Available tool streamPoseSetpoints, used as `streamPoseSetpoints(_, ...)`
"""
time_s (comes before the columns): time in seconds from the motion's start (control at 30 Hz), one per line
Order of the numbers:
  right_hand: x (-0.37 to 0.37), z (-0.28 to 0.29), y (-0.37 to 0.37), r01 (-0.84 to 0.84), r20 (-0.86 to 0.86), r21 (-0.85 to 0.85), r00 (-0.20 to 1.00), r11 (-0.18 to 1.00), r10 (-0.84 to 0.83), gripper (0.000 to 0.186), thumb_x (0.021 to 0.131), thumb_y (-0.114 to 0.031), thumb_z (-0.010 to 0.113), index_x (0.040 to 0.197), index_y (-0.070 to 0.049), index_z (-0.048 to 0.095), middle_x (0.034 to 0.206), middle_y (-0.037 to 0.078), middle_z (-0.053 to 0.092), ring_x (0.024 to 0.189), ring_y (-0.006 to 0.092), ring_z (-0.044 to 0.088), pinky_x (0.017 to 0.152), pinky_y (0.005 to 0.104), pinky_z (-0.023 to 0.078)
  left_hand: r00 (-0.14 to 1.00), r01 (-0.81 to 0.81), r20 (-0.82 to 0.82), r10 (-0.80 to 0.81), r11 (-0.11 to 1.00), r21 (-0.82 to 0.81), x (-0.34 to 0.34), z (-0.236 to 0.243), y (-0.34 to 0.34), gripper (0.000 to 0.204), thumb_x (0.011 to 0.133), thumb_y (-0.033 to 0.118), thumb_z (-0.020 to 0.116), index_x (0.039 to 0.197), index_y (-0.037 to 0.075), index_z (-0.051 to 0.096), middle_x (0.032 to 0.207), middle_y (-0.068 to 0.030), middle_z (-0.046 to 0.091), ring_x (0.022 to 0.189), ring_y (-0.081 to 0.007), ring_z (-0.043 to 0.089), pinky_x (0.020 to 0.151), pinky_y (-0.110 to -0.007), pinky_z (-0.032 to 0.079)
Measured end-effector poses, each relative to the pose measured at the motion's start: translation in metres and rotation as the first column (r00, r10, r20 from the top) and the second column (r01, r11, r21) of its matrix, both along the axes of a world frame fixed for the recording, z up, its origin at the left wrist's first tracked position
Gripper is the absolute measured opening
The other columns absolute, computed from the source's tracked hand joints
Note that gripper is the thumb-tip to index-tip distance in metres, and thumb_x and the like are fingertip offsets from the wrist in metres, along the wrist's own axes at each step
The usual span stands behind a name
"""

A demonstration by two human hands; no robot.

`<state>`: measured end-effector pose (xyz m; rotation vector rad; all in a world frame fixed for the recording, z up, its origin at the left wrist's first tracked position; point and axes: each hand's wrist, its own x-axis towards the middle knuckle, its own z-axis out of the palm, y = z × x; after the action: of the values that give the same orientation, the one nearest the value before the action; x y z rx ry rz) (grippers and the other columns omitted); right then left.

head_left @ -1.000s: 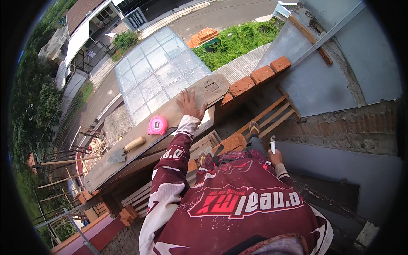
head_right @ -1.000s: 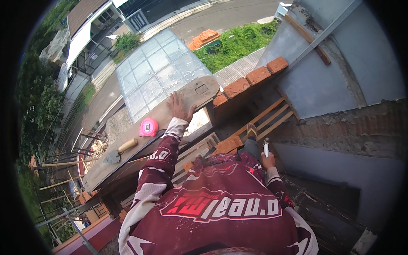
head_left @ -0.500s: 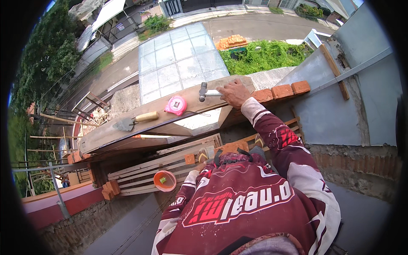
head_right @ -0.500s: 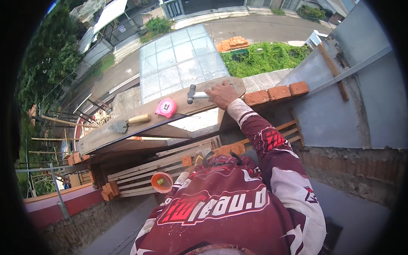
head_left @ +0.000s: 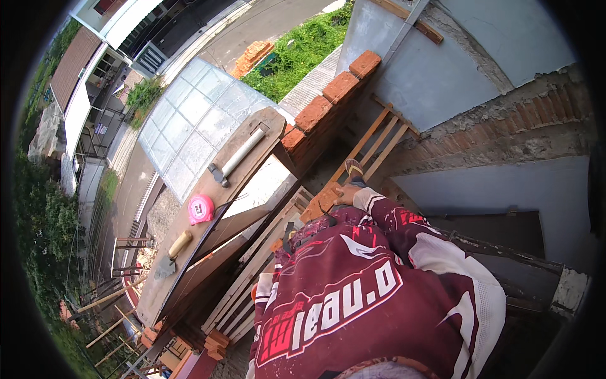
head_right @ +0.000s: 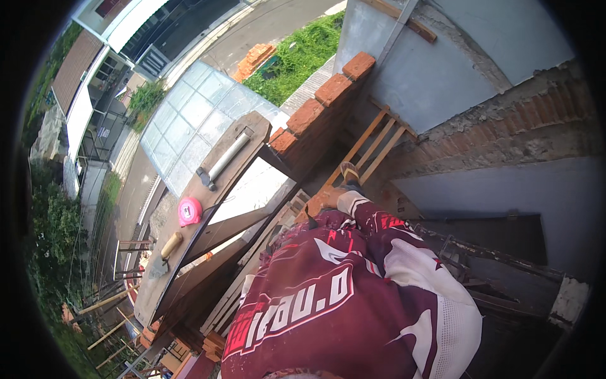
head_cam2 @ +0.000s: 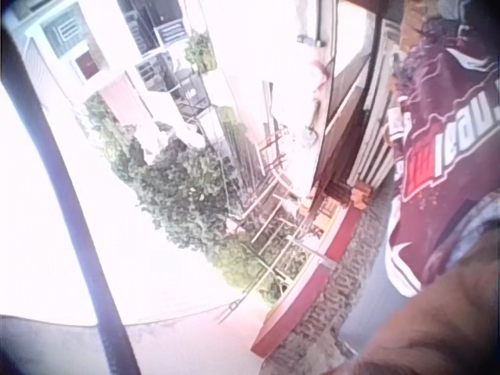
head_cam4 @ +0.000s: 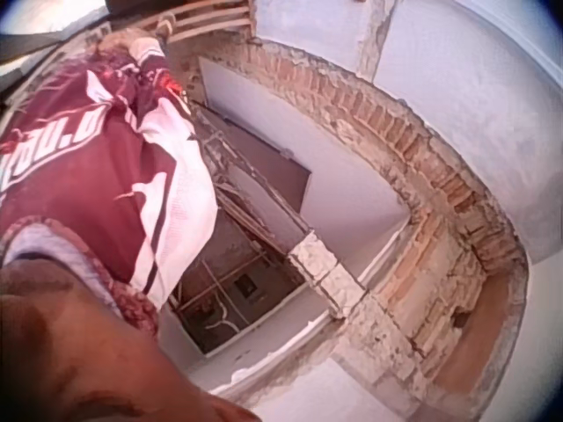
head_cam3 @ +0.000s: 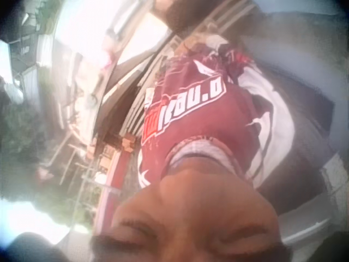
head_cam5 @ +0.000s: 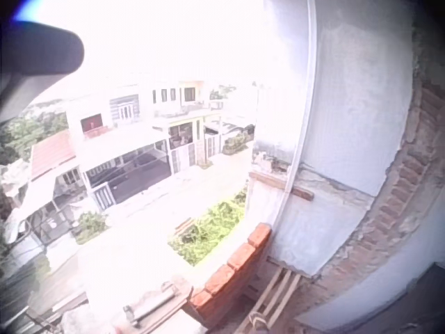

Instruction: The person lays red bricks on a partially built wall using a trowel to apply mortar. They repeatedly scoop mortar from a bucket, spread it along the wall, and place bricks in sequence.

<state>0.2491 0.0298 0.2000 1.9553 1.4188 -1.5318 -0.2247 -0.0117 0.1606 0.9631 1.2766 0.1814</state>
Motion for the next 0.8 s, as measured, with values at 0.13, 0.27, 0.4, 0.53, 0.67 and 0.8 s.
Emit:
streamPoseSetpoints(0.13, 0.059, -0.062, -0.129, 0.658, 0.207, -0.05, 0.743, 0.751, -0.637, 0.07, 0.091, -0.059, 0.055, 0.129, 0.0, 0.063, 0.133, 0.024, 0.06, 0.127, 0.04, 0.055, 0.107, 0.0414, 0.042, 0.992, 0.123, 0.023, -0.127, 0.983, 0.134, 0.044, 0.034, 0.07, 0.023, 0.095, 0.014, 0.067, 0.11, -0.003, 0.069, 0.098, -0.006, 0.072, 0.086, -0.0107, 0.065, 0.08, -0.025, 0.052)
streamPoseSetpoints(0.27, 0.044, -0.093, -0.225, 0.855, 0.122, 0.212, 0.458, 0.474, -0.88, 0.07, 0.087, -0.054, 0.064, 0.12, 0.007, 0.065, 0.125, 0.027, 0.064, 0.122, 0.0403, 0.059, 0.105, 0.0411, 0.044, 0.993, 0.113, -0.002, -0.116, 0.961, 0.252, 0.111, 0.077, 0.141, 0.028, 0.096, 0.012, 0.066, 0.119, -0.004, 0.064, 0.102, -0.0088, 0.071, 0.088, -0.0157, 0.068, 0.082, -0.027, 0.054)
streamPoseSetpoints(0.4, -0.003, -0.101, -0.245, 0.961, 0.073, 0.102, 0.25, 0.256, -0.966, 0.082, 0.089, -0.066, 0.053, 0.123, 0.007, 0.063, 0.126, 0.028, 0.063, 0.121, 0.039, 0.06, 0.102, 0.043, 0.045, 0.961, 0.126, 0.091, -0.26, 0.709, 0.694, 0.181, 0.117, 0.211, 0.028, 0.096, 0.012, 0.065, 0.12, -0.004, 0.063, 0.104, -0.012, 0.071, 0.093, -0.0183, 0.068, 0.085, -0.029, 0.054)
streamPoseSetpoints(0.53, -0.033, -0.108, -0.234, 0.99, -0.127, -0.076, -0.128, -0.119, -0.984, 0.086, 0.09, -0.071, 0.049, 0.125, 0.006, 0.063, 0.125, 0.028, 0.063, 0.12, 0.0383, 0.061, 0.101, 0.0436, 0.046, 0.955, 0.291, -0.256, -0.148, 0.308, 0.906, 0.225, 0.125, 0.287, 0.038, 0.095, 0.018, 0.066, 0.126, -0.003, 0.059, 0.12, -0.0159, 0.066, 0.113, -0.0259, 0.062, 0.101, -0.038, 0.046)
streamPoseSetpoints(0.67, -0.036, -0.104, -0.233, 0.939, -0.3, -0.197, -0.332, -0.283, -0.894, 0.089, 0.09, -0.074, 0.046, 0.125, 0.006, 0.063, 0.123, 0.028, 0.065, 0.117, 0.0379, 0.062, 0.099, 0.0437, 0.046, 0.55, 0.741, -0.82, 0.159, 0.36, 0.567, 0.246, 0.109, 0.338, 0.076, 0.092, 0.059, 0.058, 0.147, 0.009, 0.044, 0.15, -0.0239, 0.042, 0.143, -0.0362, 0.037, 0.112, -0.065, 0.028)
streamPoseSetpoints(0.8, -0.026, -0.071, -0.245, 0.995, -0.068, -0.092, -0.034, -0.028, -0.997, 0.086, 0.09, -0.073, 0.046, 0.126, 0.003, 0.063, 0.118, 0.025, 0.067, 0.111, 0.0364, 0.065, 0.096, 0.0426, 0.048, 0.352, 0.81, -0.934, 0.055, 0.483, 0.333, 0.253, 0.097, 0.341, 0.092, 0.09, 0.076, 0.041, 0.156, 0.012, 0.028, 0.161, -0.0188, 0.025, 0.151, -0.0336, 0.02, 0.115, -0.069, 0.017)
